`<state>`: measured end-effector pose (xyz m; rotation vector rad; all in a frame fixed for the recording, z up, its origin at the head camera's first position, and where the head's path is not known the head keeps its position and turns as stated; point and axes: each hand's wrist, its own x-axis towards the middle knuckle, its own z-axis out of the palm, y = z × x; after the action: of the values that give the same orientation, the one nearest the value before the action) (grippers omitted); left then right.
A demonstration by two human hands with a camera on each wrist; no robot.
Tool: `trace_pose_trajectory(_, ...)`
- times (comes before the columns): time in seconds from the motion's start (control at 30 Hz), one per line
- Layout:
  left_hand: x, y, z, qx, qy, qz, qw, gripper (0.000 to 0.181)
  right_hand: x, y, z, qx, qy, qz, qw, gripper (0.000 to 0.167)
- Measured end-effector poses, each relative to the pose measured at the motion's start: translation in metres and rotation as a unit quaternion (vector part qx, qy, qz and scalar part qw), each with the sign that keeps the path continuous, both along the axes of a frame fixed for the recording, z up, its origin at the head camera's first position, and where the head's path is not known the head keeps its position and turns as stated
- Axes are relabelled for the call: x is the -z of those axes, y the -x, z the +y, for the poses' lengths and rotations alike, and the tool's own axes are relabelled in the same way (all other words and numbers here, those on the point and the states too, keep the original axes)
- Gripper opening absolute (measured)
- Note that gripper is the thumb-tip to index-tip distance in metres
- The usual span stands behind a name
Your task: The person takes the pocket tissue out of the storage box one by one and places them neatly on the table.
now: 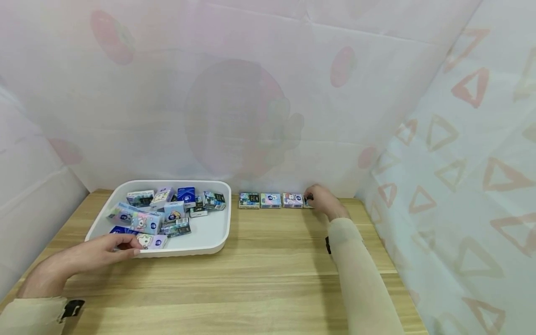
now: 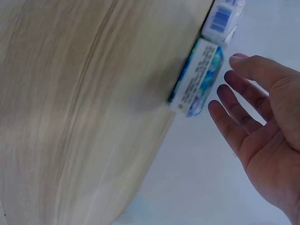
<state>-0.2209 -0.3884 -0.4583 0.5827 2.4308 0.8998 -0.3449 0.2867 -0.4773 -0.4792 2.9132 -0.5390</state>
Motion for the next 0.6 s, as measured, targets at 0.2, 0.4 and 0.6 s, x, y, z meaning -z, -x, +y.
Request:
trace_pose_trajectory(0.2,0.001,0.000,-0.002,0.006,-0.013,-0.004,0.9999,0.014,-0.022,-0.012,-0.047,0.017,-0.005,0.013,0.9998,0.025)
trace_pose_trajectory(0.4,0.003,0.001,-0.003,0.003,-0.009,-0.005,0.9999,0.014,-0.033,-0.019,-0.087,-0.025,-0.010,0.042,0.9987,0.030)
trace_pose_trajectory(0.6,0.003,0.001,-0.002,0.007,-0.010,0.000,0.9999,0.014,-0.043,-0.030,-0.125,-0.052,-0.010,0.050,0.9973,0.035)
